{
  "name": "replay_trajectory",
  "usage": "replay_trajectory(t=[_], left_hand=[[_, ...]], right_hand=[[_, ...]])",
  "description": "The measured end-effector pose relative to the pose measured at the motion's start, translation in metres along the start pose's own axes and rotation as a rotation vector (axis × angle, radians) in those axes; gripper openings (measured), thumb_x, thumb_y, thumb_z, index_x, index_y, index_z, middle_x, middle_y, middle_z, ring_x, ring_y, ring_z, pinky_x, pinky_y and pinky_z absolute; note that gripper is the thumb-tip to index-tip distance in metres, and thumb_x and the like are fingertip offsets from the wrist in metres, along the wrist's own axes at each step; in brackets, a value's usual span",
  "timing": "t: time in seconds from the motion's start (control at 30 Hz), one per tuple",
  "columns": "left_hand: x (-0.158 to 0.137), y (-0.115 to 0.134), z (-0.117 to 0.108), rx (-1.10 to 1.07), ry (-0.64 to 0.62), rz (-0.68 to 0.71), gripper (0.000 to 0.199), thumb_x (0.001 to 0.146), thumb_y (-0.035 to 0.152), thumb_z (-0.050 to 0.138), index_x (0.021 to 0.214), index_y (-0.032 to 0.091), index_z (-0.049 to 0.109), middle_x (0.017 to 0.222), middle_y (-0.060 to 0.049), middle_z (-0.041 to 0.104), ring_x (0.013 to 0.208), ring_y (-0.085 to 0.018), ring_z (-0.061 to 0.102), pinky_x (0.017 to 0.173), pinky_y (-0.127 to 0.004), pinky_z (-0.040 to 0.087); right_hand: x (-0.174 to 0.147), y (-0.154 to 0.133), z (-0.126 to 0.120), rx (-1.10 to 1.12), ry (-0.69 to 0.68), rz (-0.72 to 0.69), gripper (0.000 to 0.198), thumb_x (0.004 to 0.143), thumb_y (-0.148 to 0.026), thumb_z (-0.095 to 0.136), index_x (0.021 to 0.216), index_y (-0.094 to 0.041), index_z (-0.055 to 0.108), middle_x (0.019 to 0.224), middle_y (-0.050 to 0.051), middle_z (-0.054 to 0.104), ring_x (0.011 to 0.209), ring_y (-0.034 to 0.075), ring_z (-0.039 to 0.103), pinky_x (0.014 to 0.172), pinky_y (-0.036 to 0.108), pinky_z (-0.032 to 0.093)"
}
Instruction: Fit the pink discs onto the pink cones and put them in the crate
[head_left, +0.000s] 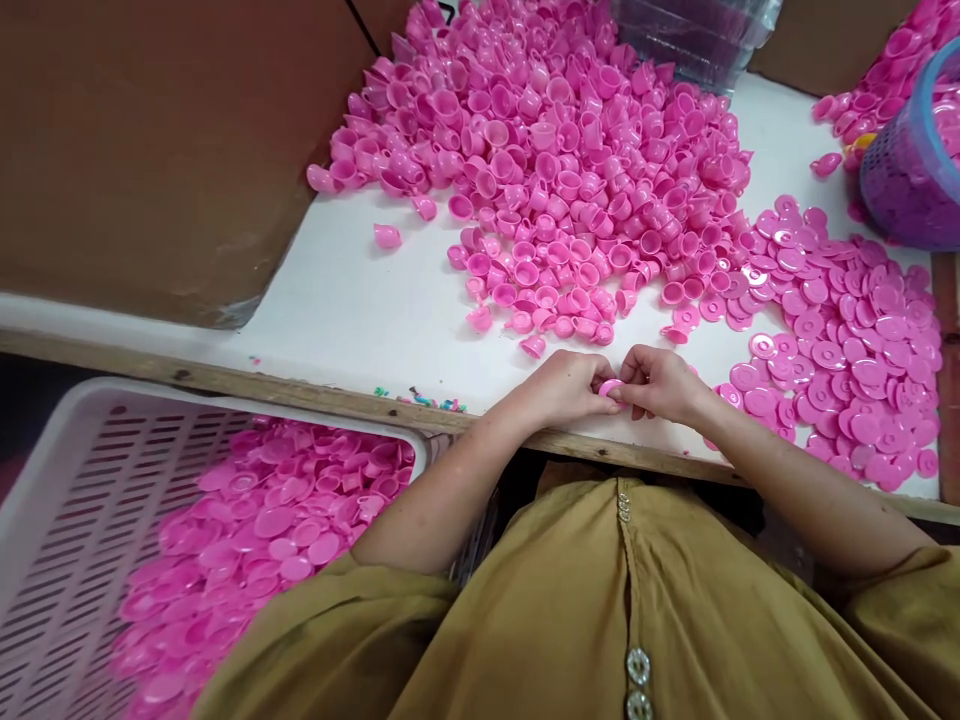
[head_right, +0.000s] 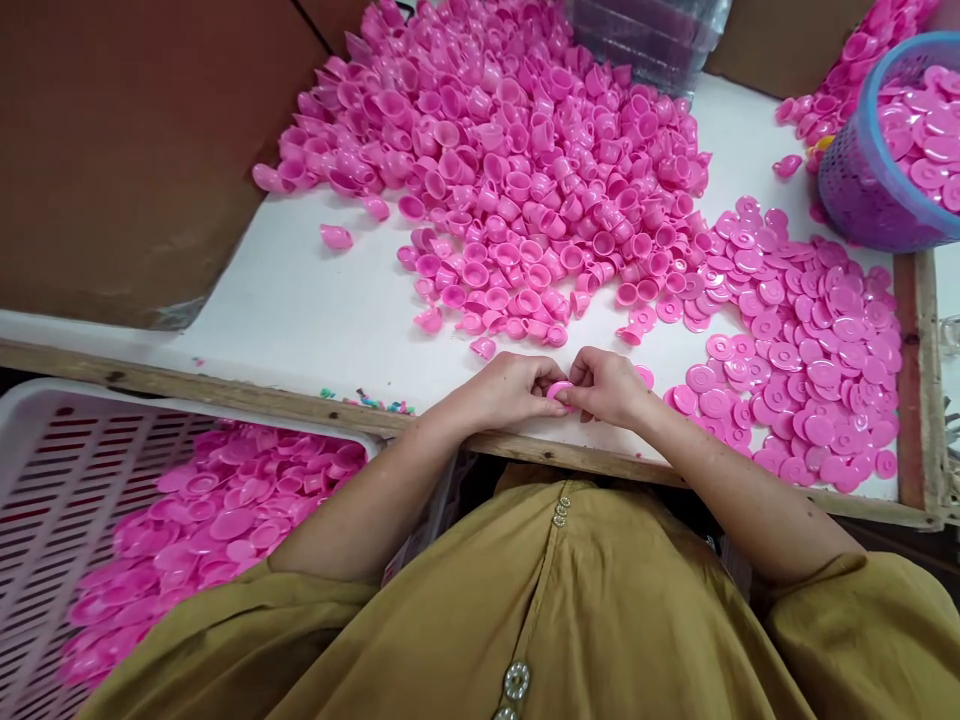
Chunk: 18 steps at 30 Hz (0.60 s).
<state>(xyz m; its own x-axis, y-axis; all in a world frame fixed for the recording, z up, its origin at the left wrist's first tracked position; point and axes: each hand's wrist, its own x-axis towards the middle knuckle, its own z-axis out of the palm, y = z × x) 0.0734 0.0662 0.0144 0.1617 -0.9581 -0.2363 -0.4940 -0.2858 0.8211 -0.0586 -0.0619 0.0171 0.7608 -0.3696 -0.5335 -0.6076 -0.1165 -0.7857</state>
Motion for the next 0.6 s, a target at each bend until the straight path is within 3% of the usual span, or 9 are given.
replay_trajectory(t=[0.23,0.33,0.4,0.6], left_hand=[[-0.001,-0.007,-0.004,-0.004,-0.118,0.091,0.017,0.069,0.026,0.071,0.081,0.017,0.063,0.071,0.004,0.061,0.065,-0.012,0.053,0.057,-0.021,0.033],[-0.002,-0.008,0.001,0.027,-0.049,0.116,0.011,0.078,0.027,0.063,0.078,0.016,0.064,0.071,0.002,0.061,0.066,-0.012,0.053,0.059,-0.022,0.033],[-0.001,-0.009,0.005,0.048,-0.014,0.125,0.017,0.082,0.031,0.059,0.075,0.016,0.064,0.069,0.001,0.062,0.065,-0.012,0.054,0.058,-0.022,0.033],[0.003,-0.011,0.010,0.076,-0.005,0.139,0.021,0.083,0.035,0.061,0.081,0.017,0.071,0.074,0.000,0.068,0.068,-0.013,0.057,0.060,-0.022,0.034]], right_hand=[[-0.006,0.009,0.005,0.120,-0.033,-0.029,0.022,0.074,-0.030,0.074,0.079,-0.018,0.056,0.055,-0.003,0.062,0.046,0.012,0.062,0.040,0.019,0.046],[-0.008,0.009,0.007,0.149,-0.017,-0.009,0.026,0.072,-0.031,0.076,0.077,-0.018,0.054,0.055,-0.003,0.062,0.046,0.012,0.062,0.039,0.018,0.045],[-0.009,0.008,0.007,0.148,-0.014,0.023,0.027,0.072,-0.030,0.077,0.077,-0.018,0.054,0.054,-0.002,0.062,0.045,0.012,0.062,0.038,0.018,0.045],[-0.010,0.004,0.005,0.126,-0.004,0.085,0.035,0.068,-0.033,0.082,0.074,-0.017,0.052,0.050,-0.002,0.061,0.038,0.011,0.058,0.032,0.016,0.041]])
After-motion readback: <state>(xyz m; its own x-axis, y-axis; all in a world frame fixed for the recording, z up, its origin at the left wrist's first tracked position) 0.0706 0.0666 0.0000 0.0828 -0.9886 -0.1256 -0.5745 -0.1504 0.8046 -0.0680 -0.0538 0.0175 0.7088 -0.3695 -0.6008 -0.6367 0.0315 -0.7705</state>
